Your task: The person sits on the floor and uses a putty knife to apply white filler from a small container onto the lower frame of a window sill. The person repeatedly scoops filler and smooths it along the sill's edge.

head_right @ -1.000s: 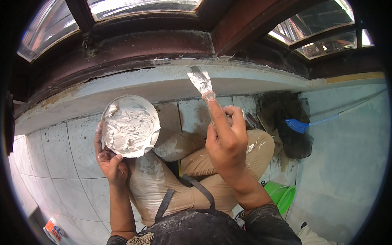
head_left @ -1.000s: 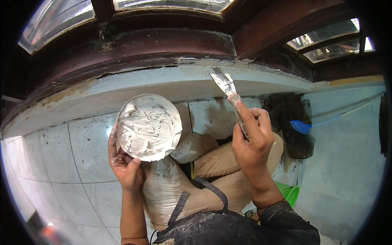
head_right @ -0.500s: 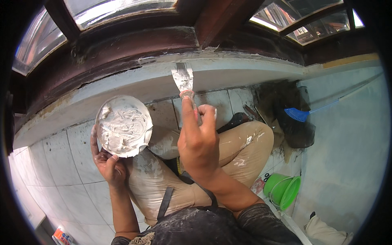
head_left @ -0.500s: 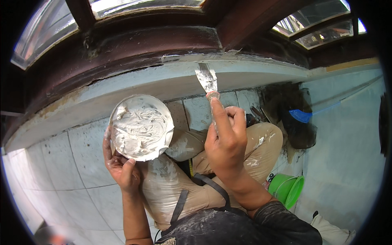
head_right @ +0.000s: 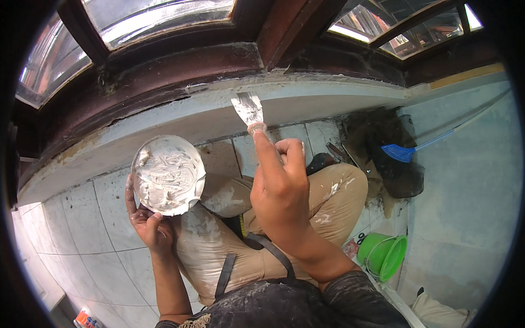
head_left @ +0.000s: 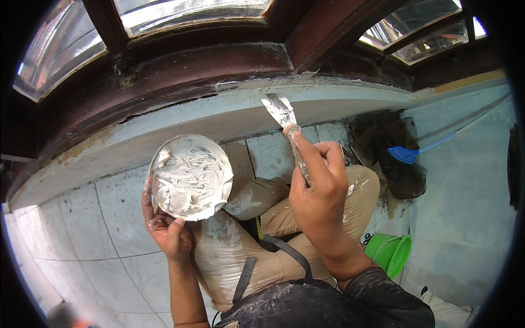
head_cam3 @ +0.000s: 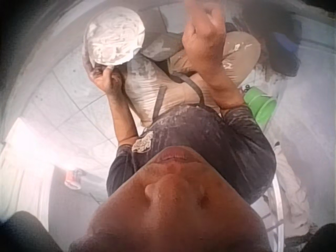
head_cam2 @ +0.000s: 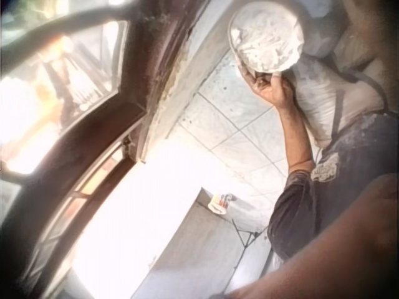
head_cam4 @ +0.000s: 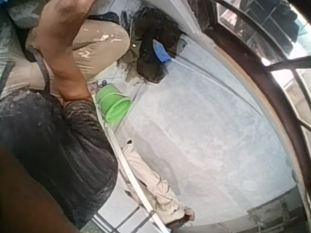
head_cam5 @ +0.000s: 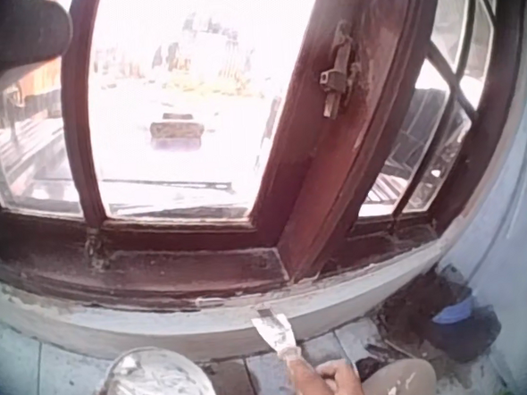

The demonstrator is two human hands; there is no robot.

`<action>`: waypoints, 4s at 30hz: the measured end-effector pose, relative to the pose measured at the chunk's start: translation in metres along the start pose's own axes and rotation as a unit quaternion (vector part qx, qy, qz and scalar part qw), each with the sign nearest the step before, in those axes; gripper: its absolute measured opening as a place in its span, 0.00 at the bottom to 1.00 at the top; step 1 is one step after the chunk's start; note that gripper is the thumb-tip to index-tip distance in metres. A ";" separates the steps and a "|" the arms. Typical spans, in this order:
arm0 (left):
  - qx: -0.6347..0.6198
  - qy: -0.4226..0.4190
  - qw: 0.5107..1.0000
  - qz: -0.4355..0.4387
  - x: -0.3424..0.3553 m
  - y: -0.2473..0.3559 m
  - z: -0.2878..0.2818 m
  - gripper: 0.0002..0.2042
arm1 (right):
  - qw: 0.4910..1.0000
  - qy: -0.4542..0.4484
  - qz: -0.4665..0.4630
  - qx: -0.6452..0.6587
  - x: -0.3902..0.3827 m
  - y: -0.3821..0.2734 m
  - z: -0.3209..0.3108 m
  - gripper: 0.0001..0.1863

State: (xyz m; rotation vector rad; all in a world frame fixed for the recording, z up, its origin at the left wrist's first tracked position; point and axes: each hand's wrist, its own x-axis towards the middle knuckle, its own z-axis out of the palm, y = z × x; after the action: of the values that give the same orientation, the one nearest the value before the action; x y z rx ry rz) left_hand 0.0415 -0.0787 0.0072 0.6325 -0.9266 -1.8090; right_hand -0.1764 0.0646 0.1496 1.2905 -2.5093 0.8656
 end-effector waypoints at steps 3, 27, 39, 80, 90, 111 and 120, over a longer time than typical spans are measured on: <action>0.001 -0.002 1.000 0.004 0.000 0.002 -0.001 0.51 | 1.000 0.003 -0.011 0.005 -0.001 -0.004 -0.006 0.32; -0.016 -0.013 1.000 0.013 -0.001 -0.001 -0.002 0.50 | 0.999 0.018 0.033 0.014 0.003 -0.003 0.004 0.35; -0.021 -0.016 1.000 0.011 -0.002 -0.002 -0.004 0.50 | 1.000 0.000 0.017 0.016 0.010 -0.002 0.000 0.34; -0.096 0.005 0.995 0.013 -0.005 -0.003 -0.005 0.50 | 0.999 0.025 -0.020 -0.040 0.154 -0.030 0.007 0.15; -0.078 0.008 0.997 -0.009 -0.006 -0.001 -0.018 0.51 | 0.988 0.040 -0.135 -0.064 0.135 -0.070 0.048 0.14; -0.072 -0.040 0.997 0.010 -0.010 0.002 -0.003 0.52 | 0.897 0.032 -0.046 0.438 0.126 -0.026 -0.034 0.11; 0.003 -0.052 0.998 -0.043 -0.013 0.035 0.017 0.53 | 0.624 0.021 0.296 0.723 0.010 0.078 -0.087 0.12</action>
State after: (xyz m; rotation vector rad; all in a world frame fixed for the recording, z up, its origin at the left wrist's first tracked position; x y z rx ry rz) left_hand 0.0522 -0.0693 0.0456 0.5956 -0.9880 -1.9307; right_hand -0.2520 0.1434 0.1927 0.3379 -1.7839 3.3394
